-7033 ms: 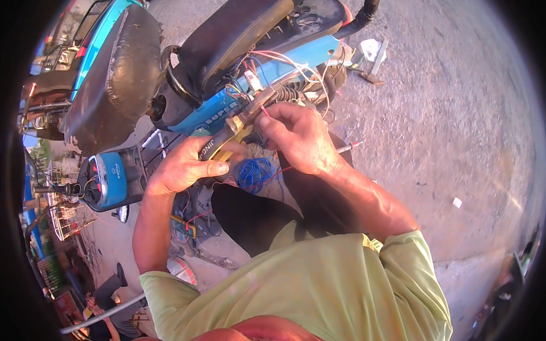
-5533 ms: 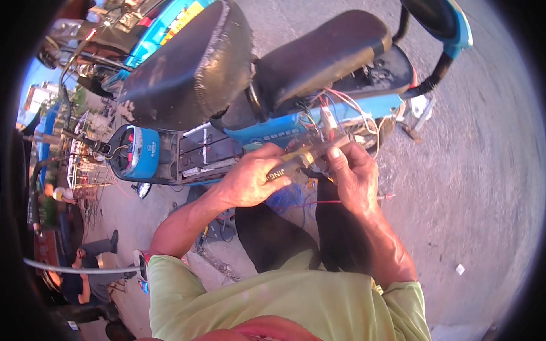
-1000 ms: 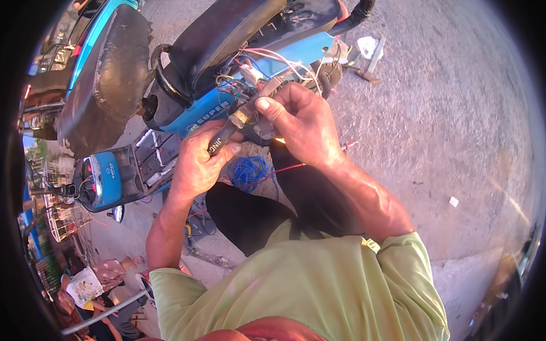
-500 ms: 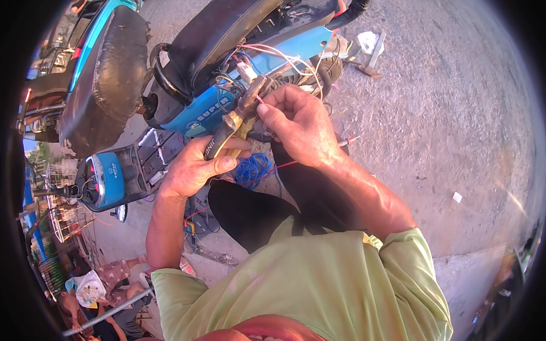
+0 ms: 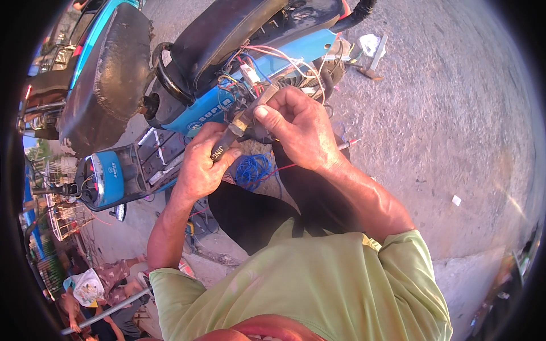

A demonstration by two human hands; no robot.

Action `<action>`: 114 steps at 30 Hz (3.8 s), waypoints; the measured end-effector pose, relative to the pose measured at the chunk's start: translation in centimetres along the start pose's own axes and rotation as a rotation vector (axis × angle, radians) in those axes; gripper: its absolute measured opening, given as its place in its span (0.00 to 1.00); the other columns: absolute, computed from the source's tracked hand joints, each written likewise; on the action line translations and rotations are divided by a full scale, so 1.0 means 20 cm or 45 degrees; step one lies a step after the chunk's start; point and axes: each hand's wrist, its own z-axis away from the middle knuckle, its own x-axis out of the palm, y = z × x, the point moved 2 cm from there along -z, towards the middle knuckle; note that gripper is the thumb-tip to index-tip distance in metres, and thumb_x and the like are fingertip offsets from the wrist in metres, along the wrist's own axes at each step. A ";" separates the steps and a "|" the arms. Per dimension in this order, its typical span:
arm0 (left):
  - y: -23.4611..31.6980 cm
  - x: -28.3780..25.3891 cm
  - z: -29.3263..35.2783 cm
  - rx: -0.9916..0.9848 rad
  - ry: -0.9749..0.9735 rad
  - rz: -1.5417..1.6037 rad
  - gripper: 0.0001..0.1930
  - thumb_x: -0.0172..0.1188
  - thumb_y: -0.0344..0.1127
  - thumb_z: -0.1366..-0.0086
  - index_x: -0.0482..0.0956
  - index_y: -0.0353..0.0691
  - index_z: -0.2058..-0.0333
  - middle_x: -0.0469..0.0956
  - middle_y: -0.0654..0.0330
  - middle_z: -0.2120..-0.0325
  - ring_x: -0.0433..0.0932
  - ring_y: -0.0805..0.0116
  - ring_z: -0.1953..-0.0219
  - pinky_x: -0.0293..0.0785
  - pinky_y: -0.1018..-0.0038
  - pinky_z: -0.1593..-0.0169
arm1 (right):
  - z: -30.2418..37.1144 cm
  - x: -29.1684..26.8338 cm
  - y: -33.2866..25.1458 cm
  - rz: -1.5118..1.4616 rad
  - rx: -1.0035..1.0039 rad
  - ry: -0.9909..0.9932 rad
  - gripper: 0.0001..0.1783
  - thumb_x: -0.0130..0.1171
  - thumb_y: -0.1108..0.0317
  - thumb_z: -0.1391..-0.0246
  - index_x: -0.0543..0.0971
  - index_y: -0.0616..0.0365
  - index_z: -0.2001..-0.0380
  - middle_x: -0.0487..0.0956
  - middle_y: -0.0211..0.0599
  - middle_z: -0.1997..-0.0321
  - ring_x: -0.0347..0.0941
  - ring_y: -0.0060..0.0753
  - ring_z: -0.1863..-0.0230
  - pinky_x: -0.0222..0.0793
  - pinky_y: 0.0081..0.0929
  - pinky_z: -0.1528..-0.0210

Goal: The person works on the wiring and electronic components of a blue bicycle. They strip wires using pliers, test electrical connections with a multimeter, and connect various colored wires by hand to a small electronic board near the handlebars.

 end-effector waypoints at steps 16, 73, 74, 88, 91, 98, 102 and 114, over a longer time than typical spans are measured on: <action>0.06 -0.06 -0.06 -0.156 -0.043 0.070 0.10 0.69 0.29 0.39 0.84 0.33 0.58 0.83 0.53 0.59 0.82 0.60 0.57 0.76 0.67 0.51 | -0.06 -0.02 -0.01 -0.132 0.053 0.050 0.17 0.68 0.59 0.37 0.77 0.59 0.73 0.80 0.28 0.76 0.74 0.15 0.74 0.71 0.19 0.71; 0.09 -0.12 -0.04 -0.104 -0.002 -0.068 0.13 0.70 0.31 0.38 0.83 0.32 0.57 0.83 0.53 0.62 0.82 0.59 0.62 0.77 0.68 0.56 | -0.03 0.00 -0.02 -0.030 0.101 0.072 0.16 0.71 0.61 0.40 0.78 0.59 0.72 0.79 0.24 0.75 0.72 0.13 0.73 0.69 0.17 0.71; 0.08 -0.12 -0.03 -0.244 -0.113 0.007 0.13 0.70 0.32 0.37 0.83 0.33 0.57 0.82 0.56 0.64 0.80 0.65 0.64 0.76 0.70 0.57 | -0.03 0.00 -0.02 -0.031 0.100 0.074 0.16 0.71 0.61 0.40 0.78 0.59 0.72 0.79 0.24 0.75 0.72 0.13 0.73 0.69 0.17 0.71; 0.04 -0.10 0.06 -0.570 -0.364 0.514 0.20 0.67 0.41 0.32 0.81 0.31 0.49 0.83 0.59 0.61 0.81 0.71 0.59 0.81 0.71 0.52 | 0.02 0.02 -0.02 -0.038 0.128 0.014 0.08 0.64 0.68 0.36 0.78 0.62 0.63 0.83 0.31 0.69 0.77 0.16 0.71 0.74 0.17 0.68; 0.02 -0.08 0.09 -0.616 -0.388 0.507 0.19 0.66 0.40 0.31 0.81 0.32 0.49 0.82 0.59 0.59 0.81 0.71 0.58 0.80 0.72 0.51 | 0.02 0.01 -0.02 -0.144 0.135 0.010 0.08 0.62 0.68 0.35 0.77 0.63 0.62 0.82 0.31 0.70 0.76 0.16 0.72 0.73 0.17 0.69; 0.03 -0.07 0.18 -0.307 -0.191 0.202 0.19 0.67 0.35 0.37 0.82 0.33 0.50 0.80 0.47 0.48 0.79 0.53 0.45 0.72 0.64 0.40 | 0.03 0.03 0.01 -0.205 0.086 0.028 0.08 0.61 0.69 0.34 0.76 0.64 0.60 0.80 0.30 0.71 0.74 0.16 0.74 0.72 0.17 0.71; 0.03 -0.04 0.25 -0.383 -0.073 0.173 0.17 0.67 0.35 0.37 0.82 0.32 0.52 0.80 0.47 0.48 0.80 0.52 0.45 0.73 0.64 0.41 | 0.04 0.03 0.01 -0.217 0.097 0.047 0.08 0.60 0.70 0.35 0.75 0.64 0.59 0.80 0.31 0.71 0.74 0.16 0.74 0.71 0.17 0.72; 0.05 -0.02 0.20 -0.305 -0.019 0.145 0.14 0.70 0.32 0.38 0.83 0.32 0.56 0.82 0.50 0.54 0.81 0.57 0.52 0.75 0.65 0.46 | 0.04 0.07 0.02 -0.180 0.014 0.092 0.09 0.60 0.72 0.35 0.73 0.65 0.58 0.81 0.34 0.71 0.76 0.18 0.75 0.72 0.17 0.73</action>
